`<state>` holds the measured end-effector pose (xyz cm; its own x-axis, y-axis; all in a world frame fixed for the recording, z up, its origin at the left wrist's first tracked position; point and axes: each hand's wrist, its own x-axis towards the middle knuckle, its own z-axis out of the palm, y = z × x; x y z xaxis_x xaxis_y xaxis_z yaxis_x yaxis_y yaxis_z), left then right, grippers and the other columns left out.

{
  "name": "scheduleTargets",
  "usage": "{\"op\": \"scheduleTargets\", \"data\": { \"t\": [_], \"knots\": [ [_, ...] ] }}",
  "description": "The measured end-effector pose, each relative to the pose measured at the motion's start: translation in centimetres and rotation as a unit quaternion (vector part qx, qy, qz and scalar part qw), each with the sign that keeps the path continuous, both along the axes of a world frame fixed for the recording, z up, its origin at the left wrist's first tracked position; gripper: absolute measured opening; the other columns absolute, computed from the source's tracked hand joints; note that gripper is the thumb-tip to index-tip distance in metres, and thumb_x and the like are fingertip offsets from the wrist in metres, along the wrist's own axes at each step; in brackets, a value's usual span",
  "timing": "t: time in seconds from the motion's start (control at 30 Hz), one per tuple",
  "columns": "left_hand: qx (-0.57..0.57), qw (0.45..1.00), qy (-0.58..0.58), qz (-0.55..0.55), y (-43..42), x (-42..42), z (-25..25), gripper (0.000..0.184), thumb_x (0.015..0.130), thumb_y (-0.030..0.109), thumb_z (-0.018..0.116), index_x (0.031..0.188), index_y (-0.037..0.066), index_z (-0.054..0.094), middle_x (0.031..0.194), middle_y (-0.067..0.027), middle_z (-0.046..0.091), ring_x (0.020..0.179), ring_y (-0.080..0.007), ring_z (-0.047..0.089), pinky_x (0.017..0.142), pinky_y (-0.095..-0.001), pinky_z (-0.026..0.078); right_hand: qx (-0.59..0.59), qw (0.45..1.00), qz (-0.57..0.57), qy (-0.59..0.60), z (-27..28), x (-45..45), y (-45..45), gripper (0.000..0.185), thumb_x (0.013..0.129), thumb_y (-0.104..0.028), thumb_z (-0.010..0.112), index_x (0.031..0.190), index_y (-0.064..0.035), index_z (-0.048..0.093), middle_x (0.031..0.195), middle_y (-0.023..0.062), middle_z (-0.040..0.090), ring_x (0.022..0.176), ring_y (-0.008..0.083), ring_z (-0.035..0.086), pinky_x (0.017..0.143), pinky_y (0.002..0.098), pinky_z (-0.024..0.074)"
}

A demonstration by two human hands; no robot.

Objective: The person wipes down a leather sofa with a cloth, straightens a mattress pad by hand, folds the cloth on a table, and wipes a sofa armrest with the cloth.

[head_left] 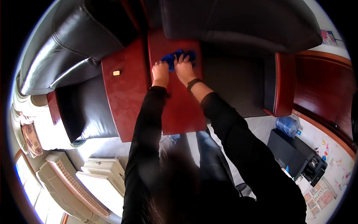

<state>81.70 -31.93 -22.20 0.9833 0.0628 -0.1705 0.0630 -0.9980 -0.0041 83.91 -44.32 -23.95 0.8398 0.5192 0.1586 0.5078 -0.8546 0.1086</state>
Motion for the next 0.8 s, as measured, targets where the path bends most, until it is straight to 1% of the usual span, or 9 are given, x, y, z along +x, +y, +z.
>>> {"op": "scheduleTargets", "data": {
  "t": [0.07, 0.13, 0.17, 0.27, 0.47, 0.53, 0.6, 0.77, 0.8],
  "knots": [
    [-0.010, 1.000, -0.009, -0.012, 0.4, 0.1, 0.4, 0.016, 0.075, 0.004, 0.064, 0.090, 0.007, 0.064, 0.095, -0.0120, 0.065, 0.092, -0.0263, 0.065, 0.073, -0.0313, 0.055, -0.088, 0.994, 0.044, 0.040, -0.2, 1.0, 0.5, 0.049, 0.084, -0.010, 0.047, 0.133, -0.0020, 0.049, 0.117, 0.0311, 0.057, 0.099, 0.0487, 0.060, 0.065, 0.0393, 0.0557],
    [-0.038, 0.999, 0.006, -0.010, 1.0, 0.8, 0.9, 0.007, 0.074, 0.006, 0.064, 0.080, 0.008, 0.068, 0.091, -0.0109, 0.067, 0.089, -0.0263, 0.066, 0.073, -0.0336, 0.055, -0.097, 0.993, 0.054, 0.029, -0.3, 1.5, 1.1, 0.049, 0.084, -0.010, 0.047, 0.132, -0.0012, 0.050, 0.116, 0.0323, 0.057, 0.096, 0.0488, 0.061, 0.063, 0.0386, 0.0560],
    [-0.038, 0.999, 0.005, -0.009, 1.1, 1.2, 1.2, 0.007, 0.074, 0.006, 0.064, 0.080, 0.008, 0.068, 0.091, -0.0109, 0.067, 0.089, -0.0263, 0.066, 0.073, -0.0336, 0.055, -0.106, 0.993, 0.059, 0.014, -0.3, 2.0, 1.3, 0.048, 0.084, -0.010, 0.047, 0.131, -0.0004, 0.050, 0.116, 0.0335, 0.057, 0.093, 0.0488, 0.062, 0.061, 0.0379, 0.0562],
    [-0.045, 0.999, 0.002, -0.008, 1.3, 1.7, 1.1, 0.007, 0.075, 0.005, 0.063, 0.080, 0.008, 0.068, 0.091, -0.0104, 0.067, 0.089, -0.0267, 0.066, 0.073, -0.0340, 0.055, -0.099, 0.994, 0.045, -0.010, -0.1, 2.8, 2.1, 0.050, 0.080, -0.009, 0.052, 0.129, 0.0033, 0.050, 0.111, 0.0333, 0.058, 0.089, 0.0431, 0.065, 0.063, 0.0353, 0.0568],
    [-0.015, 1.000, -0.016, -0.022, 1.6, 1.9, 0.4, 0.011, 0.076, 0.006, 0.066, 0.086, 0.008, 0.068, 0.095, -0.0106, 0.067, 0.090, -0.0253, 0.066, 0.071, -0.0322, 0.056, -0.097, 0.994, 0.038, -0.030, 0.3, 3.2, 2.6, 0.051, 0.080, -0.008, 0.053, 0.129, 0.0038, 0.049, 0.107, 0.0333, 0.059, 0.089, 0.0423, 0.066, 0.059, 0.0342, 0.0568],
    [-0.001, 1.000, -0.017, -0.021, 1.2, 1.6, 0.3, 0.012, 0.076, 0.008, 0.066, 0.088, 0.008, 0.068, 0.096, -0.0104, 0.067, 0.091, -0.0250, 0.066, 0.072, -0.0322, 0.056, -0.106, 0.992, 0.042, -0.061, 0.3, 2.7, 2.5, 0.048, 0.081, -0.008, 0.053, 0.127, 0.0038, 0.050, 0.101, 0.0317, 0.061, 0.085, 0.0417, 0.066, 0.057, 0.0342, 0.0562],
    [0.010, 1.000, -0.015, -0.012, 0.8, 0.8, 0.5, 0.012, 0.077, 0.009, 0.066, 0.089, 0.008, 0.068, 0.096, -0.0100, 0.067, 0.090, -0.0247, 0.066, 0.073, -0.0321, 0.056, -0.137, 0.988, -0.001, 0.077, 0.5, 2.0, 2.7, 0.053, 0.086, -0.014, 0.048, 0.137, -0.0023, 0.043, 0.124, 0.0320, 0.053, 0.102, 0.0480, 0.060, 0.072, 0.0417, 0.0555],
    [0.006, 0.999, -0.004, -0.033, 0.1, -4.1, 0.3, 0.011, 0.077, 0.008, 0.064, 0.087, 0.008, 0.068, 0.094, -0.0100, 0.067, 0.088, -0.0246, 0.066, 0.071, -0.0324, 0.056, -0.096, 0.993, -0.015, 0.072, 0.5, -3.6, 1.2, 0.052, 0.086, -0.013, 0.046, 0.137, -0.0025, 0.043, 0.123, 0.0319, 0.053, 0.102, 0.0488, 0.059, 0.072, 0.0428, 0.0553],
    [0.005, 1.000, -0.008, -0.026, -0.2, -5.5, 0.5, 0.010, 0.077, 0.008, 0.064, 0.087, 0.008, 0.068, 0.093, -0.0103, 0.067, 0.087, -0.0248, 0.066, 0.071, -0.0326, 0.056, -0.076, 0.997, 0.008, 0.007, 0.3, -5.1, 0.8, 0.048, 0.084, -0.009, 0.049, 0.131, 0.0006, 0.047, 0.107, 0.0297, 0.056, 0.090, 0.0445, 0.062, 0.064, 0.0385, 0.0549]
  ]
}}
